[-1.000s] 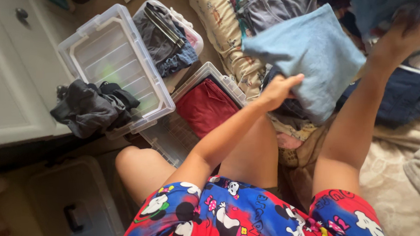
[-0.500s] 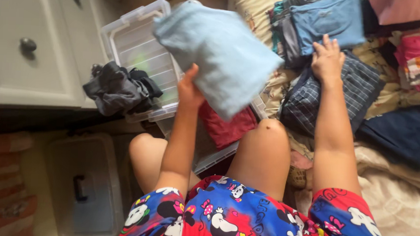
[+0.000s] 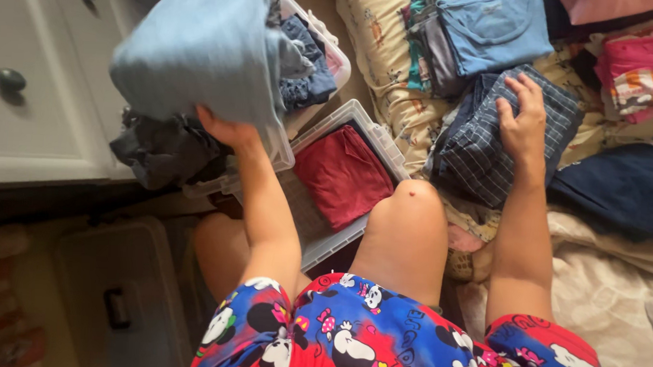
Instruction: The person sorts and organizes various articles of clothing, including shirts, pants, and underwear, by placing them into plastic storage bins or arranging them on a bed.
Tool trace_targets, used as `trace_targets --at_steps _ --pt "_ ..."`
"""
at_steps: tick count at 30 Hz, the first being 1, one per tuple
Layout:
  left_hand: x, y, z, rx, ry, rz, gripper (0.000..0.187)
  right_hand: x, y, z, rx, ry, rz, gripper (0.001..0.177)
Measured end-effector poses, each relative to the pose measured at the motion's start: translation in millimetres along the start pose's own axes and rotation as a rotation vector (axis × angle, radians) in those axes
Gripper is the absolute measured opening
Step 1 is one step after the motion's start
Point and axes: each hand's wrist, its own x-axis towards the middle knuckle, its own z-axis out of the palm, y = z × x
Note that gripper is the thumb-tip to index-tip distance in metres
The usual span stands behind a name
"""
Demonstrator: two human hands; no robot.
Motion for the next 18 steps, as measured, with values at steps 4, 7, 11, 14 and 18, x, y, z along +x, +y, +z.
trace_targets --at_steps 4,7,11,14,18 --pt "67 3 1 -0.062 -0.013 -0.060 0.053 -27 -29 -14 -0.032 0.013 0.029 0.044" --pt "87 -3 13 -0.116 -0.103 -0.137 0.052 -48 -52 -21 -0.026 -0.026 0.042 0.060" --pt "59 4 -1 0.056 -0.040 -0.040 0.057 -69 -77 -20 -0.140 -0.159 -0.111 0.114" --pt "15 8 -47 0.077 0.162 0.010 0.054 -81 -86 -6 -0.271 -0.135 -0.099 0.123" --pt "-38 5 -92 0.117 0.547 -0.006 0.047 -102 -46 11 -0.169 0.023 -0.024 0.063"
